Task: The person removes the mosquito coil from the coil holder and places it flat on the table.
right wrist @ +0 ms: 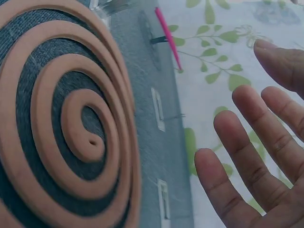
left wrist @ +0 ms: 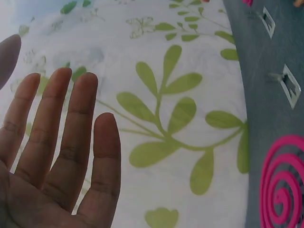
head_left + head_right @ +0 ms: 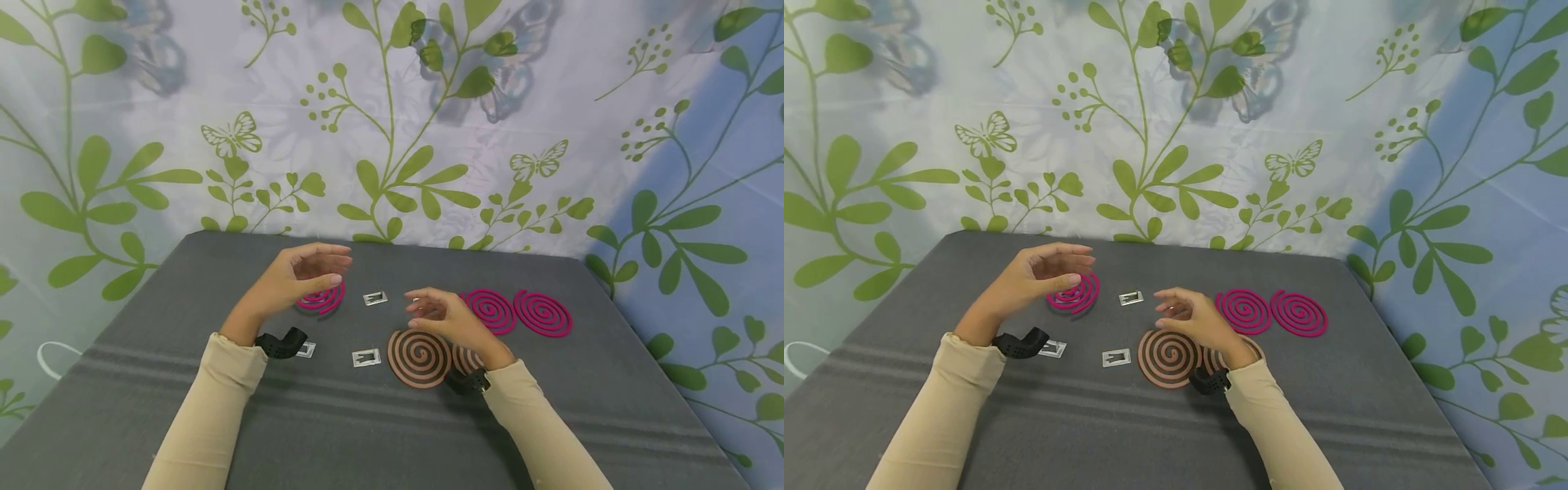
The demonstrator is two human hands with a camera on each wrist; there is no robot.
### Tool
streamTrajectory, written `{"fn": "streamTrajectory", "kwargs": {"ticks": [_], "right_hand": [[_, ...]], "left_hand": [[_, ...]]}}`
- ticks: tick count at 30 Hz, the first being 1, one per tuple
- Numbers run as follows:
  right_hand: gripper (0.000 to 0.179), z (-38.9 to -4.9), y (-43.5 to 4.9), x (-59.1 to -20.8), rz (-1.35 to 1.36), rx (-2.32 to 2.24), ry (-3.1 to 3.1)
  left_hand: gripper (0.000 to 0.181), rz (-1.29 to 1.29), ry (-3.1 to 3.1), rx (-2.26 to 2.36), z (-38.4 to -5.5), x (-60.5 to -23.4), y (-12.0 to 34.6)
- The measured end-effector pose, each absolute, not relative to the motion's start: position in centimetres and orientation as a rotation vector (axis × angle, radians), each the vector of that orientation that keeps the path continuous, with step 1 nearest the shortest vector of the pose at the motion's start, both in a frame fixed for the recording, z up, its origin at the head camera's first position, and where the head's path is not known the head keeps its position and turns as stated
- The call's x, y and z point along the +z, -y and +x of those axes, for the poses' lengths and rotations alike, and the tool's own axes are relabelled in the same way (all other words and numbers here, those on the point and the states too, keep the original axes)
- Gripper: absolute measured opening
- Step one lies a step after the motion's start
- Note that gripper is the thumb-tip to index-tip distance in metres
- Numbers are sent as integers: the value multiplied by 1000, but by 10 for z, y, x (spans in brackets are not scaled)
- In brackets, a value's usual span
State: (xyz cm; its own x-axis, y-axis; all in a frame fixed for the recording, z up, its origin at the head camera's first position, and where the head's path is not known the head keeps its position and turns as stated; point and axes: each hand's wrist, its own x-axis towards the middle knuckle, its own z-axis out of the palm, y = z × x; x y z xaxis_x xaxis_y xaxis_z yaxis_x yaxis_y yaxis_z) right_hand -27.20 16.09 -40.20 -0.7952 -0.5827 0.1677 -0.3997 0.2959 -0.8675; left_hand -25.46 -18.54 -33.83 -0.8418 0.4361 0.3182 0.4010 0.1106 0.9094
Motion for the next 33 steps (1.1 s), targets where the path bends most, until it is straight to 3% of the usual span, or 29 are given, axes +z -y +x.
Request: {"fn": "streamTrajectory", "kwargs": {"ticks": [18, 33], "right_hand": [[52, -302, -121, -400, -920, -1329, -2390], [53, -319, -81, -386, -737, -1210, -2390]], "left_hand": [[46, 574, -2346, 2043, -278, -379, 228], [61, 275, -2446, 1948, -289, -412, 253]]}}
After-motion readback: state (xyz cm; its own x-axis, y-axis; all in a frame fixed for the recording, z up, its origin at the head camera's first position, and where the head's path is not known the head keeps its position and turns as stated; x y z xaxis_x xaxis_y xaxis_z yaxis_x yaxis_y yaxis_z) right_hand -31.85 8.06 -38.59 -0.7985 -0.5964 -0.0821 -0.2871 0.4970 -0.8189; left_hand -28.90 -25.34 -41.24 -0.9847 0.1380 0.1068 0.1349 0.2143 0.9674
